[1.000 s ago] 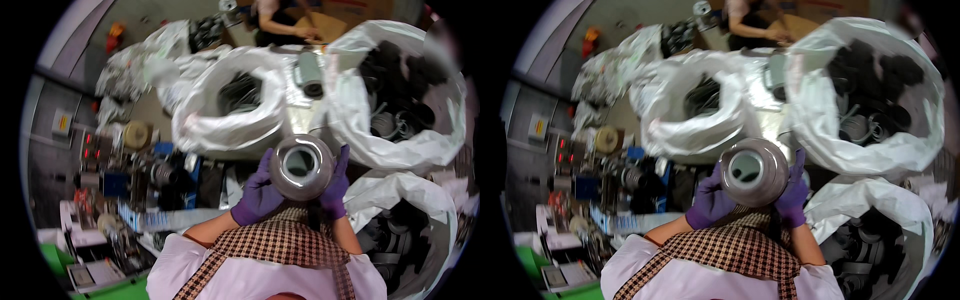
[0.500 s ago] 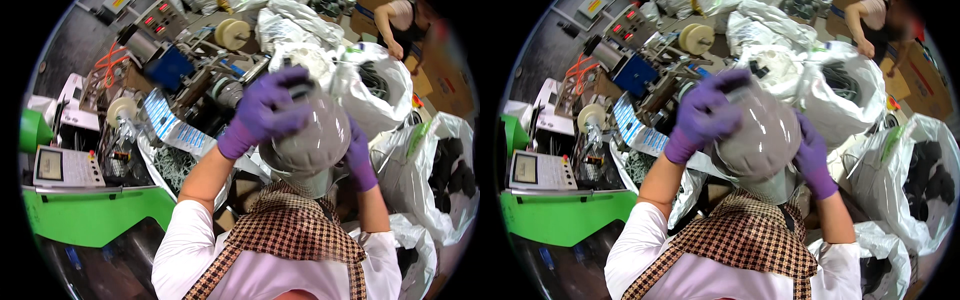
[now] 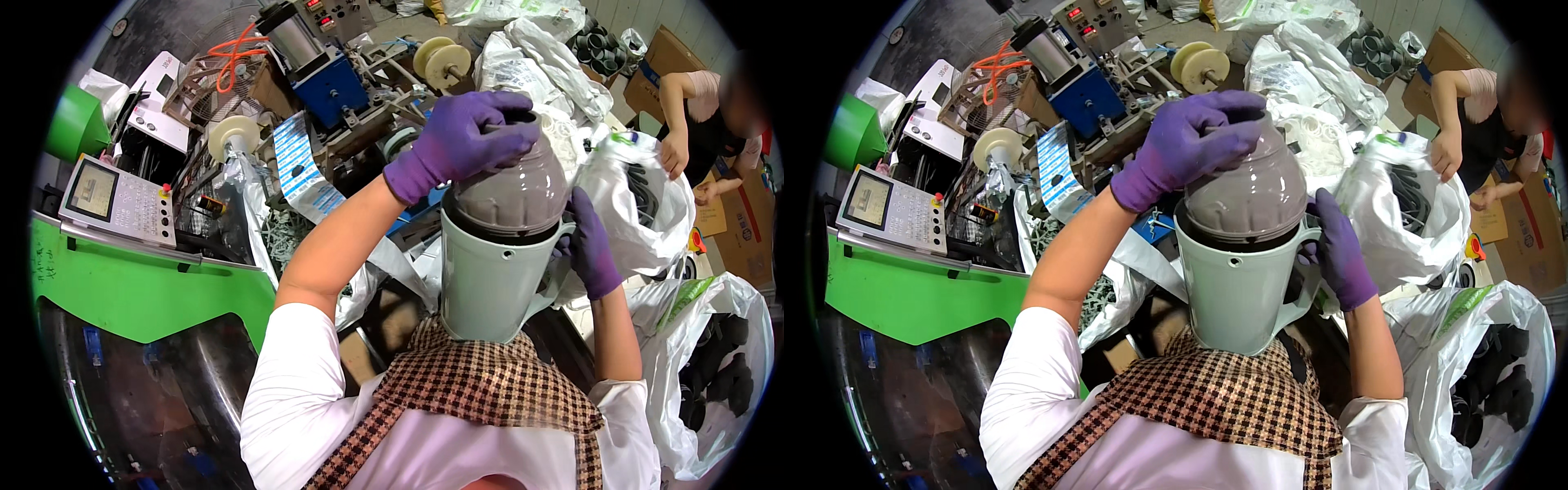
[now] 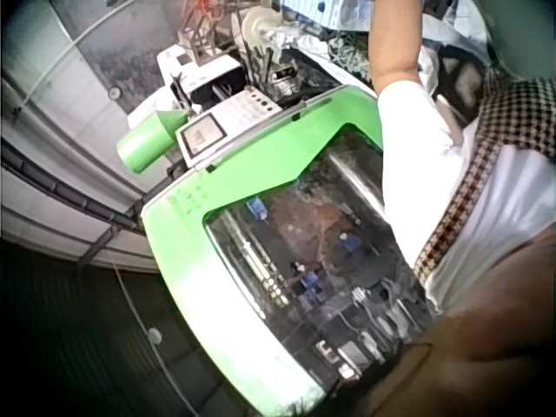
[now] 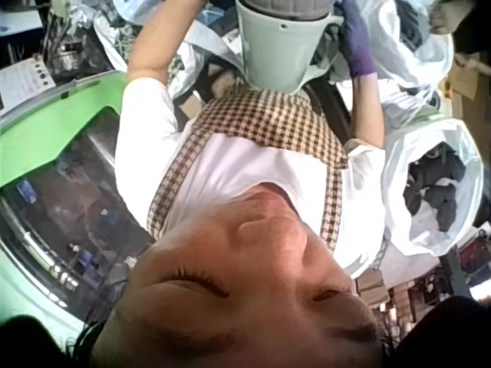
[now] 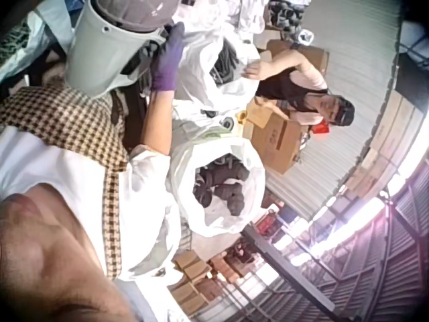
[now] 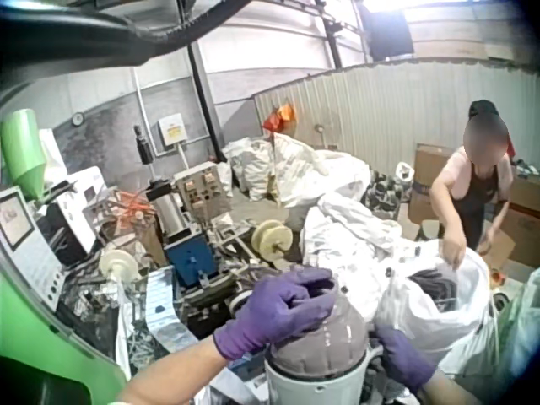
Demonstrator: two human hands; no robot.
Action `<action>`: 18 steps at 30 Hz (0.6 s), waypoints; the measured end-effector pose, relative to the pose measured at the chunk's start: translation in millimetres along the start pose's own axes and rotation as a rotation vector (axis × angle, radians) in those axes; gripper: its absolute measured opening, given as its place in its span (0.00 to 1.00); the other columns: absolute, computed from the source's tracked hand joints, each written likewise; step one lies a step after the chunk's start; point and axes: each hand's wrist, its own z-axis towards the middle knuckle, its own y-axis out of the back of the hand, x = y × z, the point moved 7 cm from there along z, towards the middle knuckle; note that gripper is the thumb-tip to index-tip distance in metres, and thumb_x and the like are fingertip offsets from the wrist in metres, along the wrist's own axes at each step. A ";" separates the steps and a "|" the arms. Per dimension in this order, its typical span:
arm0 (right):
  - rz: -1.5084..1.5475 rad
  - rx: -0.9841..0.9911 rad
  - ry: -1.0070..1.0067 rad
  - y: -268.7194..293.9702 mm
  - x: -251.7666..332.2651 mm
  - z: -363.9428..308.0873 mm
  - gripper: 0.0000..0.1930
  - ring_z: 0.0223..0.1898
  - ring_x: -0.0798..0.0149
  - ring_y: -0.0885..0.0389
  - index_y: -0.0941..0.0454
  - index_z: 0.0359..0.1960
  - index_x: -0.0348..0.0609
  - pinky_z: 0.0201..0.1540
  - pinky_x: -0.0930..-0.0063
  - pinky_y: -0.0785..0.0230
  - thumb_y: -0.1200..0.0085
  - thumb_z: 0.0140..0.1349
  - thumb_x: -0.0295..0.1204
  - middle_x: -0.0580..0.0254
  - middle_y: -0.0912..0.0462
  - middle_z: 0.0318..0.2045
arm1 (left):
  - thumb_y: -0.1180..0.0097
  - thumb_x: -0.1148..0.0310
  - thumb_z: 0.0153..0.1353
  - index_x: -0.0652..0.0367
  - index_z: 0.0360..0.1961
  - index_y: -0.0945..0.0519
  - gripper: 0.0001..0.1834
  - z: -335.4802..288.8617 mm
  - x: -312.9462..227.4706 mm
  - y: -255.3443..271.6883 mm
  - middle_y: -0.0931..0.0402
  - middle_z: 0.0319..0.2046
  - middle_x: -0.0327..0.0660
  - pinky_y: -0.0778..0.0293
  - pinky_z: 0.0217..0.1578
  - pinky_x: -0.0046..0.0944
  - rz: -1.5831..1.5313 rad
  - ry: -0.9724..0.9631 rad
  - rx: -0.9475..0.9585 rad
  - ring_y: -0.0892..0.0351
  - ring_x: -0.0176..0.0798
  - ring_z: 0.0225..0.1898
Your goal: The person assembles light green electric kettles by hand. They retrieve the kettle base and lid from large white sacks, place the base on a workbench, and secure the lid onto the body. The person then places the assembled unit into a sack and repeats the process with another unit.
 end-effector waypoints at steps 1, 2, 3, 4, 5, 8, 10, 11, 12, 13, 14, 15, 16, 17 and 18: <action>0.208 0.048 -0.138 8.2 -9.6 5.3 0.21 0.35 0.67 0.20 0.35 0.65 0.38 0.31 0.76 0.26 0.57 0.70 0.23 0.52 0.19 0.50 | 0.30 0.65 0.55 0.66 0.16 0.21 0.18 -0.3 1.4 -4.7 0.17 0.51 0.51 0.25 0.47 0.34 0.017 0.019 0.016 0.18 0.38 0.49; 0.218 0.055 -0.135 13.4 -10.7 6.1 0.20 0.34 0.68 0.21 0.34 0.64 0.37 0.31 0.76 0.27 0.58 0.72 0.25 0.53 0.19 0.49 | 0.30 0.65 0.55 0.66 0.16 0.21 0.18 -0.4 1.9 -9.7 0.17 0.51 0.51 0.24 0.46 0.34 0.035 0.040 0.033 0.18 0.38 0.49; 0.227 0.062 -0.133 19.0 -11.6 7.2 0.20 0.34 0.69 0.22 0.33 0.64 0.37 0.30 0.76 0.27 0.59 0.73 0.27 0.54 0.18 0.48 | 0.30 0.67 0.54 0.66 0.14 0.21 0.18 1.4 -1.9 -13.6 0.17 0.51 0.52 0.24 0.45 0.34 0.032 0.049 0.014 0.17 0.38 0.49; 0.036 0.028 0.009 20.9 -5.1 5.9 0.19 0.32 0.69 0.22 0.32 0.63 0.36 0.29 0.77 0.28 0.61 0.74 0.30 0.56 0.18 0.46 | 0.30 0.67 0.54 0.66 0.15 0.21 0.17 3.3 -1.1 -19.4 0.17 0.52 0.52 0.24 0.45 0.34 0.021 0.068 0.032 0.17 0.38 0.49; -0.156 0.001 0.151 19.6 1.9 3.3 0.20 0.31 0.70 0.23 0.30 0.61 0.36 0.28 0.77 0.30 0.63 0.75 0.33 0.57 0.18 0.44 | 0.30 0.67 0.53 0.66 0.15 0.21 0.17 4.0 -0.6 -24.0 0.17 0.52 0.52 0.24 0.45 0.34 0.012 0.090 0.045 0.17 0.38 0.49; -0.469 -0.027 0.509 21.7 24.0 -0.8 0.21 0.28 0.72 0.25 0.27 0.58 0.36 0.26 0.79 0.32 0.65 0.77 0.38 0.60 0.17 0.40 | 0.31 0.68 0.54 0.67 0.15 0.20 0.16 5.5 4.6 -34.9 0.18 0.52 0.51 0.24 0.45 0.34 -0.012 0.103 0.096 0.17 0.38 0.49; -0.374 0.013 0.348 29.8 16.8 1.8 0.21 0.28 0.73 0.26 0.25 0.58 0.37 0.27 0.80 0.33 0.65 0.77 0.39 0.62 0.17 0.38 | 0.31 0.69 0.54 0.67 0.15 0.20 0.16 3.1 9.6 -44.7 0.18 0.52 0.51 0.24 0.46 0.34 -0.014 0.141 0.103 0.18 0.39 0.50; -0.217 0.046 0.081 31.6 3.3 1.6 0.21 0.28 0.74 0.25 0.25 0.58 0.38 0.28 0.80 0.33 0.65 0.77 0.39 0.63 0.17 0.38 | 0.32 0.68 0.55 0.66 0.17 0.20 0.15 -3.4 14.2 -49.3 0.18 0.53 0.51 0.24 0.48 0.34 -0.085 0.190 0.088 0.18 0.39 0.50; -0.062 0.088 -0.182 33.5 -12.1 -2.2 0.21 0.29 0.74 0.25 0.25 0.58 0.38 0.29 0.80 0.33 0.65 0.77 0.39 0.63 0.17 0.37 | 0.32 0.68 0.55 0.66 0.18 0.20 0.15 -4.8 20.9 -57.2 0.18 0.53 0.51 0.24 0.48 0.34 -0.109 0.204 0.069 0.18 0.39 0.50; -0.043 0.065 -0.181 36.9 -17.3 -1.3 0.22 0.28 0.76 0.27 0.24 0.57 0.39 0.29 0.81 0.34 0.65 0.77 0.41 0.66 0.18 0.35 | 0.33 0.68 0.56 0.66 0.19 0.20 0.15 -6.5 30.2 -67.4 0.18 0.53 0.51 0.25 0.48 0.35 -0.132 0.219 0.049 0.18 0.38 0.51; -0.026 0.040 -0.181 40.6 -22.7 -1.0 0.22 0.27 0.78 0.28 0.24 0.57 0.40 0.28 0.82 0.35 0.65 0.77 0.42 0.68 0.19 0.33 | 0.33 0.67 0.56 0.66 0.20 0.19 0.14 -6.6 35.1 -74.7 0.18 0.53 0.51 0.25 0.48 0.35 -0.159 0.229 0.028 0.19 0.38 0.51; -0.066 0.032 -0.119 44.3 -23.5 0.6 0.22 0.26 0.79 0.29 0.24 0.57 0.40 0.28 0.82 0.35 0.65 0.77 0.42 0.69 0.20 0.33 | 0.34 0.66 0.58 0.66 0.21 0.20 0.15 -5.4 43.7 -78.3 0.18 0.52 0.51 0.24 0.45 0.33 -0.163 0.302 0.035 0.19 0.35 0.48; -0.106 0.025 -0.057 47.4 -27.7 3.1 0.23 0.26 0.80 0.29 0.24 0.56 0.40 0.28 0.82 0.35 0.64 0.77 0.43 0.70 0.20 0.32 | 0.34 0.66 0.58 0.67 0.21 0.20 0.15 -5.4 52.1 -80.2 0.18 0.52 0.51 0.25 0.44 0.33 -0.150 0.398 0.044 0.19 0.34 0.46; -0.261 0.018 0.126 53.9 -25.1 6.8 0.21 0.29 0.74 0.26 0.25 0.56 0.39 0.31 0.79 0.32 0.64 0.76 0.41 0.65 0.19 0.36 | 0.34 0.65 0.58 0.67 0.22 0.20 0.15 2.1 46.5 -83.7 0.18 0.52 0.51 0.25 0.43 0.32 -0.146 0.494 0.062 0.19 0.33 0.45; -0.414 -0.008 0.312 53.6 -6.9 7.6 0.20 0.32 0.68 0.23 0.26 0.56 0.38 0.35 0.77 0.29 0.63 0.75 0.39 0.61 0.17 0.39 | 0.34 0.65 0.58 0.68 0.22 0.19 0.16 6.5 37.7 -82.3 0.17 0.52 0.50 0.25 0.40 0.32 -0.134 0.453 0.062 0.19 0.32 0.43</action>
